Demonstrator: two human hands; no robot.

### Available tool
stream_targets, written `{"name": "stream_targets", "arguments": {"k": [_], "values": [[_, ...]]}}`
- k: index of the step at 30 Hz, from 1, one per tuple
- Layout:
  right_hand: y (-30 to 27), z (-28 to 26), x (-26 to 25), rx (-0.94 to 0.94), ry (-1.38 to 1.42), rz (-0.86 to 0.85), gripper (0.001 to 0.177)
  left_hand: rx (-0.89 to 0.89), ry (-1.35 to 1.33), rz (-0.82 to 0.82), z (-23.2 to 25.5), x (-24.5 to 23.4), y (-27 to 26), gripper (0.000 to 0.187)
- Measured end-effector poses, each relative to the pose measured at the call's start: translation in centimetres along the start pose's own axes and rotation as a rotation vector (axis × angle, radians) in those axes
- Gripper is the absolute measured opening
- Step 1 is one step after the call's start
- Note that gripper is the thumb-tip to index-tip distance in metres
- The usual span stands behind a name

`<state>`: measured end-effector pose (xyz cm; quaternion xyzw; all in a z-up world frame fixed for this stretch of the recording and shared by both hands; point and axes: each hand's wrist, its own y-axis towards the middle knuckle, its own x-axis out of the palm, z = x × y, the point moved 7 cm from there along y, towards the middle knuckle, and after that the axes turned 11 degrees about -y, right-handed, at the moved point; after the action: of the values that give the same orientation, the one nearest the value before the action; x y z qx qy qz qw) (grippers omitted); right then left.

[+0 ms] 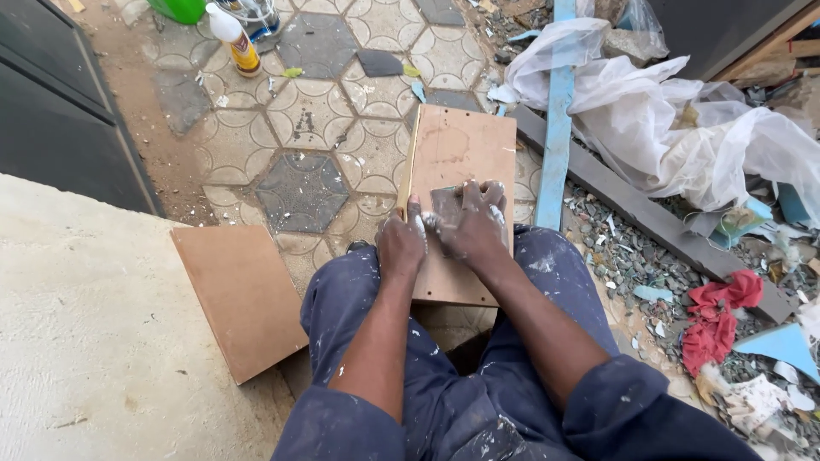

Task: Sanding the surface and edges of a wooden board using a piece of sandpaper while sitting on the floor.

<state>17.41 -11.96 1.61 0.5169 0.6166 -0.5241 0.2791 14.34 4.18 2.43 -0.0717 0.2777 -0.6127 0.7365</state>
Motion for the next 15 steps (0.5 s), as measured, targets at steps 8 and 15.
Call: {"name": "stream_targets", "arguments": {"k": [8, 15], "values": [[-7.0, -3.4, -5.4, -0.161, -0.194, 0.041, 0.057, 0.022, -0.024, 0.003, -0.5, 0.1, 0.2, 0.08], [-10.8, -5.4, -4.4, -0.262, -0.427, -0.037, 0.05, 0.011, -0.051, 0.025, -1.0, 0.0, 0.4, 0.076]]}}
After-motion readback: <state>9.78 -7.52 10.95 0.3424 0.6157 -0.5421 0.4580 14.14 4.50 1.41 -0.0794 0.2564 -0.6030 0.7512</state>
